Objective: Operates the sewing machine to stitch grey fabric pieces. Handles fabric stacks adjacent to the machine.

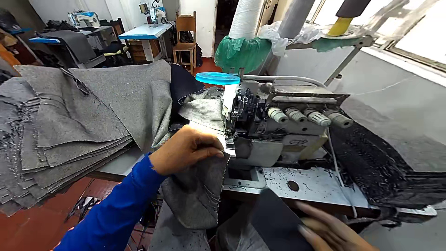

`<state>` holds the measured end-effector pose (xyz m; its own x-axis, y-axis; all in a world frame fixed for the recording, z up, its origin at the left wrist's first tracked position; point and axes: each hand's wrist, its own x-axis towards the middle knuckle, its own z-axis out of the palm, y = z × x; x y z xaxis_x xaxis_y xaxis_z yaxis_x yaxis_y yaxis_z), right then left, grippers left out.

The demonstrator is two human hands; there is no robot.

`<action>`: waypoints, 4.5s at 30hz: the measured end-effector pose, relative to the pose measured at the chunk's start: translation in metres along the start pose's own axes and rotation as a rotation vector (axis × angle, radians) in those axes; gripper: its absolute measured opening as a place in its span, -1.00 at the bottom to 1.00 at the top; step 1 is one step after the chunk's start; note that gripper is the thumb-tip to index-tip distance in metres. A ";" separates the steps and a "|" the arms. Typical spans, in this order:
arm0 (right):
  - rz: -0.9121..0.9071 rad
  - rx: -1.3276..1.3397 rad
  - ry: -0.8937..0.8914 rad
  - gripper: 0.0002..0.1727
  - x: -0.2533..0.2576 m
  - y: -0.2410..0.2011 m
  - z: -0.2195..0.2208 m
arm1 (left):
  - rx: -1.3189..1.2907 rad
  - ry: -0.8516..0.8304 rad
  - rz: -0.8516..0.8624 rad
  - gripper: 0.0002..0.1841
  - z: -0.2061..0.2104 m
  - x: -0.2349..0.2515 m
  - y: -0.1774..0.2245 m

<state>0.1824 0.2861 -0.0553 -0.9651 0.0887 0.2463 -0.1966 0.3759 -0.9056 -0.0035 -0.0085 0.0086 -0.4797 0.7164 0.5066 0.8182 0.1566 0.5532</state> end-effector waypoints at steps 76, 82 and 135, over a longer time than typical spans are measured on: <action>-0.252 -0.107 0.129 -0.47 0.087 0.006 0.146 | 0.599 0.005 0.216 -0.74 0.036 -0.003 -0.032; -0.324 -0.189 0.042 -0.56 0.046 0.005 0.111 | 0.707 0.090 0.153 -0.69 0.033 -0.026 -0.034; -0.738 -1.282 -0.385 -0.25 0.157 0.047 -0.230 | 0.245 0.311 0.288 -0.82 0.219 0.084 0.041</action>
<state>0.0612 0.5302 0.0201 -0.7464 -0.6316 0.2095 -0.5564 0.7650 0.3243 0.0595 0.2065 -0.0708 -0.2642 0.5230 0.8104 0.9642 0.1641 0.2084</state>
